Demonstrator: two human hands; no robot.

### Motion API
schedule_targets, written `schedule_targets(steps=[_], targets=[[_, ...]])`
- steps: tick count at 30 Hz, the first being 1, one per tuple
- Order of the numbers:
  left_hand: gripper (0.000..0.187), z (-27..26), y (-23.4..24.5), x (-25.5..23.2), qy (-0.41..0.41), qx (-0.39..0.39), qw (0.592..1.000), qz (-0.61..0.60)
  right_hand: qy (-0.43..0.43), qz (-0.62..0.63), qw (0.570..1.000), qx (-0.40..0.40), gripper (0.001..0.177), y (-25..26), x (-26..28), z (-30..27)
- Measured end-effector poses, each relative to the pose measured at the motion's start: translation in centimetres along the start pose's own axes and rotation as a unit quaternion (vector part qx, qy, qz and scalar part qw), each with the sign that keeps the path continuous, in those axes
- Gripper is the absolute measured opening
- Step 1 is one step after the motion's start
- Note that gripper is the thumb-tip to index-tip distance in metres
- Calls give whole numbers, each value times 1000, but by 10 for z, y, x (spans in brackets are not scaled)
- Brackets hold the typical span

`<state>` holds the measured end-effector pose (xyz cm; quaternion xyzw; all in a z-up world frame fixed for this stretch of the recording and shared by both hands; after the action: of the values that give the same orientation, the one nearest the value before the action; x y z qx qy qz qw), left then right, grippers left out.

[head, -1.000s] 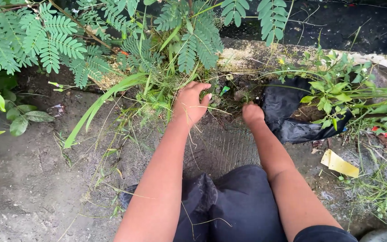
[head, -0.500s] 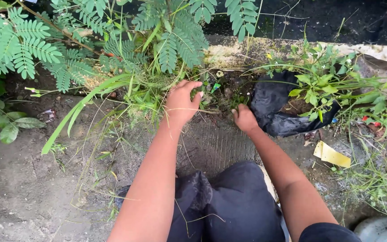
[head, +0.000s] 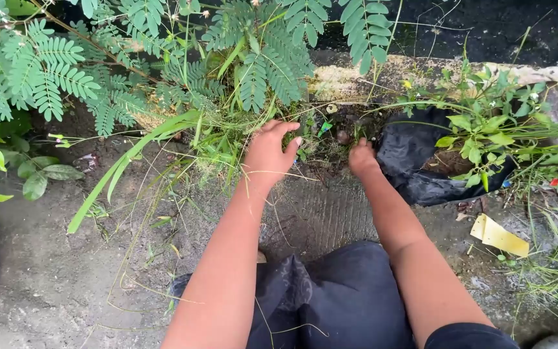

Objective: The person is manually pulling weeds and grass from the soil around plants in a garden area.

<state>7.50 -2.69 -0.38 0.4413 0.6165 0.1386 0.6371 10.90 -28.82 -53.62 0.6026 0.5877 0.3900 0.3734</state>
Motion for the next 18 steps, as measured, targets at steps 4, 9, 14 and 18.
schedule_targets(steps=[4, 9, 14, 18], targets=[[31, -3, 5, -10, 13, 13, 1000, 12, 32, -62, 991, -111, 26, 23, 10, -14], [31, -7, 9, -11, 21, 4, 1000, -3, 43, -55, 996, -54, 26, 15, 5, -16], [32, -9, 7, -4, 19, 0, 1000, -12, 162, -261, 950, -51, 24, 45, 39, -107], [33, -7, 1, 2, 45, 10, 999, -4, 113, 47, 992, -39, 18, 83, 45, -168]])
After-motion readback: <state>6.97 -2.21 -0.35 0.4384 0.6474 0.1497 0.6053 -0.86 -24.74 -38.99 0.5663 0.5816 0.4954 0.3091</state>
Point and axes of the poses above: each hand's wrist, its own z-axis towards the middle knuckle, its own y-axis out of the back of the hand, x = y × z, the point moved 8 cm from there along z, towards the middle knuckle, and after that the axes turned 6 degrees about x, right-handed, at the moved point
